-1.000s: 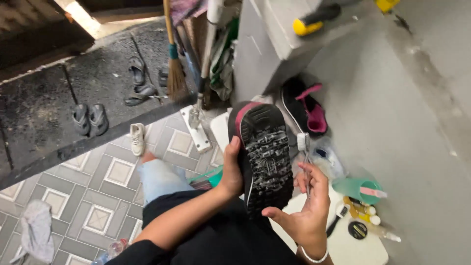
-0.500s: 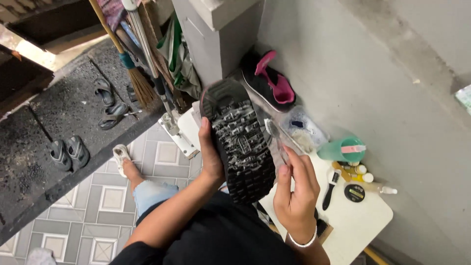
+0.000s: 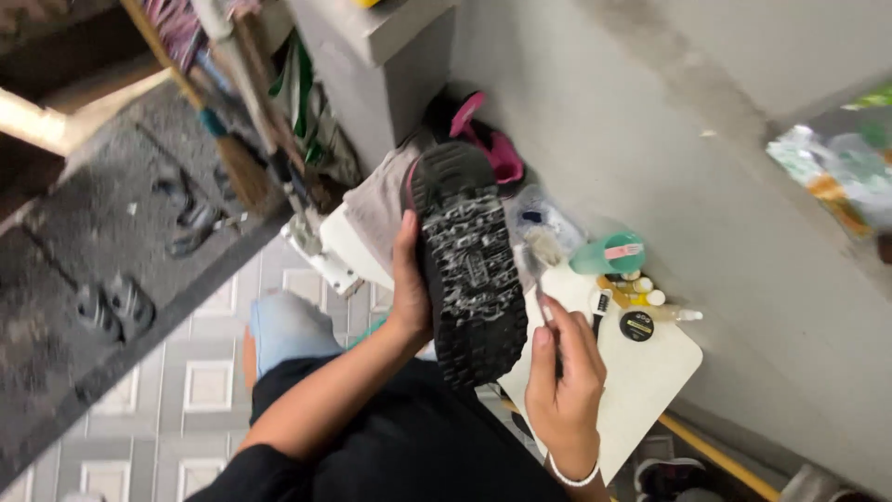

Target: Applying a cleaning or adhesive substance to the sole of a shoe using a small brush at a repair bench.

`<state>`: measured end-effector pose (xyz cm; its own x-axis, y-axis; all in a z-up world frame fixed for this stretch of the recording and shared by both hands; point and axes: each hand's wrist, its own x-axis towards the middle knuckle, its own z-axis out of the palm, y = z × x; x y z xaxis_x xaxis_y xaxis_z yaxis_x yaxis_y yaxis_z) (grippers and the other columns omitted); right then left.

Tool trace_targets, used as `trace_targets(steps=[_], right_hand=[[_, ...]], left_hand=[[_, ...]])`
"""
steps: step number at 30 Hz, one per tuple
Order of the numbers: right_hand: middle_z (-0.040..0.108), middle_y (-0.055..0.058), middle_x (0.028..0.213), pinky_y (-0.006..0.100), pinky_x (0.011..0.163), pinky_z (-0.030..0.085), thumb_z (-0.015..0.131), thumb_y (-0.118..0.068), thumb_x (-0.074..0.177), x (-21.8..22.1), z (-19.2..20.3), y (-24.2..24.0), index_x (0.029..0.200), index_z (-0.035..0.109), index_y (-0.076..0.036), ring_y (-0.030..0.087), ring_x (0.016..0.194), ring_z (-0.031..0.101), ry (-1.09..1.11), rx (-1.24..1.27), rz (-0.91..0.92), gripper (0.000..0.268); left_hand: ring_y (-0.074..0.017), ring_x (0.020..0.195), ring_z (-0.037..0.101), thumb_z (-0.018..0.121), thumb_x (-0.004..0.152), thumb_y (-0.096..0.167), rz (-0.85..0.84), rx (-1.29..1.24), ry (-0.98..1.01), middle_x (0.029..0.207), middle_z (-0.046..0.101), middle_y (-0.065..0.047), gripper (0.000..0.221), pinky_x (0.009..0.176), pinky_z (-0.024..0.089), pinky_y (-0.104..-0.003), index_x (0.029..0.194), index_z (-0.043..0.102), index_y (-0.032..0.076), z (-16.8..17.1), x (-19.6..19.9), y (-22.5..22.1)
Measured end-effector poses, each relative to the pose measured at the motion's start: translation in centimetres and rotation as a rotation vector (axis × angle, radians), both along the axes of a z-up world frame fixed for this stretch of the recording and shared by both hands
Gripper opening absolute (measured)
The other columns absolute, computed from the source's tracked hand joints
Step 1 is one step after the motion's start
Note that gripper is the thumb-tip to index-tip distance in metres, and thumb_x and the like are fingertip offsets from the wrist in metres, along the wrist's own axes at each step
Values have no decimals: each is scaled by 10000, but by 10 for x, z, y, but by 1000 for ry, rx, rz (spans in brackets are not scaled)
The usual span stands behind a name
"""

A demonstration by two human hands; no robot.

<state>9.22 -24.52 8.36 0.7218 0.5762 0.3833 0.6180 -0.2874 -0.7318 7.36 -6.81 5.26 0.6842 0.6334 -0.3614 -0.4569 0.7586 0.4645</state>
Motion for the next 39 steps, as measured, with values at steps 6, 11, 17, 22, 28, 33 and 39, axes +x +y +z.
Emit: trace_targets(steps=[6, 11, 17, 22, 28, 33, 39], right_hand=[[546, 124, 865, 321, 580, 341, 426, -75, 1072, -3, 7, -2, 1315, 576, 101, 160, 621, 421, -36, 44, -53, 335], [559, 115, 891, 310, 629, 407, 427, -106, 1074, -13, 9, -3, 1330, 568, 94, 153, 679, 475, 38, 75, -168, 354], [624, 103, 959, 288, 708, 499, 468, -109, 1063, -42, 2, 6, 1325, 564, 54, 147, 769, 568, 43, 92, -369, 323], [592, 55, 895, 250, 630, 452, 497, -130, 1059, -61, -3, 25, 1309, 570, 26, 103, 688, 506, 51, 100, -559, 303], [549, 35, 854, 254, 649, 421, 512, -114, 1061, -79, -1, 66, 1276, 584, 14, 102, 697, 471, 109, 131, -663, 260], [615, 98, 736, 300, 526, 421, 524, -7, 1023, -86, -2, 88, 1240, 648, 35, 162, 532, 462, 34, 191, -776, 253], [603, 100, 740, 302, 535, 413, 532, 4, 1023, -105, -7, 118, 1238, 648, 44, 166, 539, 457, 49, 194, -847, 247]], left_hand=[[-279, 1105, 638, 515, 817, 609, -226, -52, 80, 1229, 667, -144, 742, 1004, 501, -426, 1339, 580, 86, 11, 0, -7], [-281, 1154, 605, 501, 774, 578, -320, -106, 239, 1294, 631, -127, 777, 1015, 484, -424, 1395, 545, 113, 32, 5, -12], [-313, 1178, 598, 459, 814, 569, -557, 17, 246, 1306, 613, -167, 762, 1006, 493, -456, 1393, 529, 80, 25, 6, -2], [-285, 1204, 601, 456, 871, 527, -635, 81, 201, 1317, 625, -153, 687, 1048, 488, -435, 1383, 543, 77, 17, 13, 17], [-244, 1269, 568, 436, 896, 488, -688, 113, 227, 1384, 590, -114, 674, 1099, 453, -396, 1446, 489, 101, 24, 11, 57], [-386, 1295, 564, 603, 746, 702, -775, 73, 387, 1454, 534, -244, 948, 1067, 486, -522, 1460, 514, 84, 31, 21, 83], [-393, 1267, 588, 621, 758, 699, -784, 115, 338, 1433, 553, -243, 910, 1045, 516, -534, 1425, 549, 83, 6, 27, 128]])
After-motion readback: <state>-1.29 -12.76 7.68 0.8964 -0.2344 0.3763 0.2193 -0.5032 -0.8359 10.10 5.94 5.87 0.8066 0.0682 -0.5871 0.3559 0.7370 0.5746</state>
